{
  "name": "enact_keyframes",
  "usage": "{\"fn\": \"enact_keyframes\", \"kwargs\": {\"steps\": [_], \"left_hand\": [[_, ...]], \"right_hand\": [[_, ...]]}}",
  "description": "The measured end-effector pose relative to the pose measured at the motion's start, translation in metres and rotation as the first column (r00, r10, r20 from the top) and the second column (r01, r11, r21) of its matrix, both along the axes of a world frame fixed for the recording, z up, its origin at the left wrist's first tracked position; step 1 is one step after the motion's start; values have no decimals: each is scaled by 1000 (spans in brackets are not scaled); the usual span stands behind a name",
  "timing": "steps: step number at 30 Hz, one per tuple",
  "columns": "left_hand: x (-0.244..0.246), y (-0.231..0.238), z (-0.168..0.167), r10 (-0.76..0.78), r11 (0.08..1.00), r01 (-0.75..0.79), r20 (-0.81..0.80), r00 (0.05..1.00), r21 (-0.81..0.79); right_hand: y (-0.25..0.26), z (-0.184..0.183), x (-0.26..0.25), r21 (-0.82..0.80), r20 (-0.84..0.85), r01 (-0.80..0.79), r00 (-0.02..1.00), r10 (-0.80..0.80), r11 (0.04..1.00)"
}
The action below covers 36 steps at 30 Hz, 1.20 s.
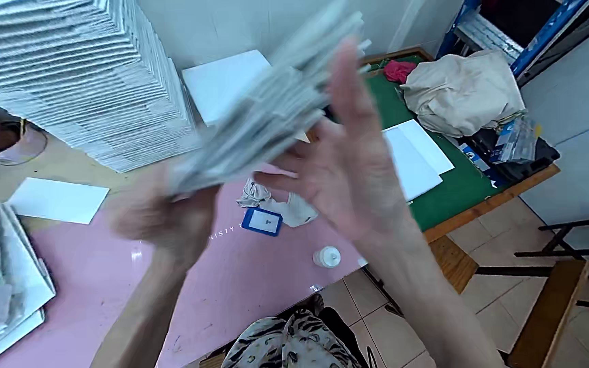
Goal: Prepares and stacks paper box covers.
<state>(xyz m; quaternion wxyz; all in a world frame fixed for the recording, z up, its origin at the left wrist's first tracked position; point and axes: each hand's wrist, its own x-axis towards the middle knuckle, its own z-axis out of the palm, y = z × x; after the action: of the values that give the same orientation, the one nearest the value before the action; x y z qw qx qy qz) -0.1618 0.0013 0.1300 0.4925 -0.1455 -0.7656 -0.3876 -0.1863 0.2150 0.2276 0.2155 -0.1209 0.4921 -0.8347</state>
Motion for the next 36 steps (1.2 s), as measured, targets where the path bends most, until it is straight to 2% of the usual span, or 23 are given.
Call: {"fn": "enact_keyframes", "kwargs": {"steps": [2,4,8,11,13,14,15,16,17,18,19,20,21,22,23,25,27,29,30,32,34,36], "left_hand": [[-25,20,8,-143,953,117,-76,987,-280],[-42,35,6,-235,882,168,-104,966,-440],[-68,54,-2,-355,795,232,-120,927,-561],[-76,58,5,-413,732,337,8,911,-592],[-68,55,6,-388,792,382,91,917,-476],[-63,51,4,-366,846,394,145,919,-360],[-58,48,0,-374,896,410,211,903,-169],[-55,47,-4,-435,900,425,285,854,99],[-54,50,-5,-551,818,413,340,762,401],[-55,58,-3,-691,650,361,323,647,669],[-59,68,1,-805,451,308,233,545,838],[-63,80,7,-874,278,263,130,467,924],[-68,92,12,-900,164,210,60,431,964],[-74,105,18,-886,111,127,40,462,986],[-81,115,22,-851,106,38,71,521,994],[-97,129,24,-781,166,-81,181,598,983],[-113,136,23,-755,224,-77,223,617,972],[-131,141,20,-742,257,-33,219,633,966],[-139,145,19,-717,278,-36,233,657,960],[-154,154,15,-666,286,-53,238,707,957],[-167,161,7,-625,307,-58,247,740,950],[-176,161,-6,-601,355,-32,254,758,934]], "right_hand": [[16,-8,-16,-54,119,107,988,-100,993],[30,-18,-20,-28,195,259,949,-249,965],[56,-42,-5,29,206,403,893,-400,915],[67,-61,-5,-2,147,482,867,-477,876],[73,-67,-9,-53,92,520,852,-515,852],[74,-69,-12,-73,67,542,840,-538,837],[77,-70,-14,-89,47,557,831,-555,826],[80,-74,-14,-103,23,557,830,-558,824],[82,-78,-14,-115,-1,544,837,-548,831],[83,-82,-15,-111,-16,538,840,-543,836],[82,-86,-17,-102,-21,537,840,-541,837],[78,-87,-20,-98,-15,556,828,-560,825],[74,-85,-27,-95,-6,590,805,-593,802],[72,-84,-34,-95,4,607,793,-609,789],[72,-81,-43,-93,15,614,788,-615,784],[82,-80,-59,-92,-9,553,831,-556,828],[110,-87,-80,-58,-144,382,911,-387,922],[155,-94,-107,181,-304,226,938,-164,957],[180,-99,-121,325,-327,188,942,-76,927],[236,-127,-152,595,-270,194,962,-33,780],[294,-173,-181,831,-219,213,974,-49,514],[343,-224,-207,944,-227,224,974,-14,244]]}}
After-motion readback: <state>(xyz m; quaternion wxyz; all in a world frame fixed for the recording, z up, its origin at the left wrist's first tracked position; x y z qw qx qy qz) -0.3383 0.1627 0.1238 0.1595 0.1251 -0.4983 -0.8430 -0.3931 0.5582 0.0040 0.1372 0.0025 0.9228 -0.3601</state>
